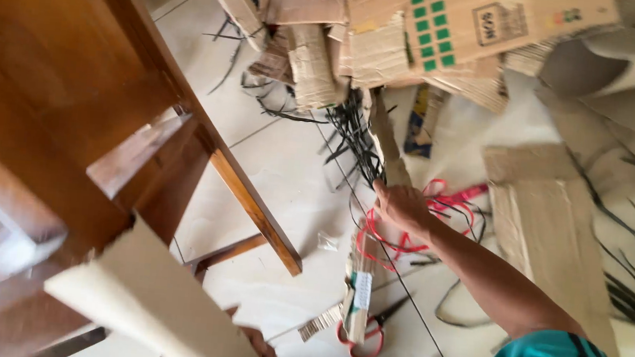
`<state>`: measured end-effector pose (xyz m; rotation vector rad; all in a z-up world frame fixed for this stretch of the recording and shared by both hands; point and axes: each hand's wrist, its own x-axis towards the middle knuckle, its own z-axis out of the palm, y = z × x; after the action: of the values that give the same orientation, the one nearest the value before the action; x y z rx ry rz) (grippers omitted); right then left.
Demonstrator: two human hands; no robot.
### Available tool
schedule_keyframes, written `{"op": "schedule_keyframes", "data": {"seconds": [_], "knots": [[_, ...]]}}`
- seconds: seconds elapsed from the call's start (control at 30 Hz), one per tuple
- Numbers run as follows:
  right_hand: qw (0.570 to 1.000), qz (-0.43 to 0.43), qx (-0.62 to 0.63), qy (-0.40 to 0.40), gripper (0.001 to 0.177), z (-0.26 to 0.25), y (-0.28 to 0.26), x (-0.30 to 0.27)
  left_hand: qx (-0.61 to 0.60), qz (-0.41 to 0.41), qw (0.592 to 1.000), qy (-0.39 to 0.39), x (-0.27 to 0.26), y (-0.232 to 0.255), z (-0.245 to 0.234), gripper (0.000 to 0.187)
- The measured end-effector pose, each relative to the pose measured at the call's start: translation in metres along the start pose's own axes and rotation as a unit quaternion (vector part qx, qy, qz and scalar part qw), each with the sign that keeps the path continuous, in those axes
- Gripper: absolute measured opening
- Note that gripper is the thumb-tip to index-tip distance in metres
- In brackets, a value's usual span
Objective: Wrapping the legs of a wooden chair with cardboard and securing them with plastic ties for protection.
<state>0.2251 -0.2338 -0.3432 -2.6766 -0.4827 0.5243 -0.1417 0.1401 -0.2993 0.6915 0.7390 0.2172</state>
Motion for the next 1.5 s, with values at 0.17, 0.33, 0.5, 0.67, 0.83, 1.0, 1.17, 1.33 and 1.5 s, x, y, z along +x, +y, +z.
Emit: {"op": "schedule_keyframes", "data": {"seconds": [0.17, 0.33, 0.5, 0.67, 0.83, 1.0, 1.17, 1.33, 1.5], "knots": [[0.996, -0.083, 0.01, -0.041, 0.017, -0.002, 0.007, -0.178, 0.316, 0.126, 0.94, -0.019, -0.107, 0.076, 0.314, 0.074], [0.978, 0.089, -0.091, -0.168, 0.037, 0.051, 0.053, -0.369, 0.398, 0.175, 0.894, -0.107, -0.106, 0.086, 0.308, 0.036], [0.962, 0.19, -0.106, -0.167, 0.043, 0.07, 0.084, -0.48, 0.359, 0.246, 0.881, -0.185, -0.132, 0.09, 0.316, 0.041], [0.968, 0.212, -0.069, -0.112, 0.045, 0.06, 0.101, -0.512, 0.395, 0.276, 0.855, -0.193, -0.135, 0.095, 0.317, 0.039], [0.974, 0.211, -0.024, -0.083, 0.048, 0.055, 0.11, -0.527, 0.385, 0.288, 0.856, -0.191, -0.12, 0.087, 0.312, 0.042], [0.978, 0.204, 0.026, -0.041, 0.05, 0.035, 0.127, -0.512, 0.399, 0.269, 0.857, -0.183, -0.13, 0.09, 0.317, 0.046], [0.976, 0.203, 0.082, -0.008, 0.053, 0.023, 0.137, -0.503, 0.403, 0.281, 0.853, -0.177, -0.117, 0.085, 0.311, 0.048], [0.969, 0.204, 0.135, 0.029, 0.056, 0.007, 0.144, -0.493, 0.396, 0.238, 0.877, -0.127, -0.155, 0.092, 0.334, 0.044], [0.948, 0.298, 0.087, -0.065, 0.069, -0.006, 0.119, -0.489, 0.362, 0.192, 0.907, -0.1, -0.153, 0.092, 0.331, 0.049]]}}
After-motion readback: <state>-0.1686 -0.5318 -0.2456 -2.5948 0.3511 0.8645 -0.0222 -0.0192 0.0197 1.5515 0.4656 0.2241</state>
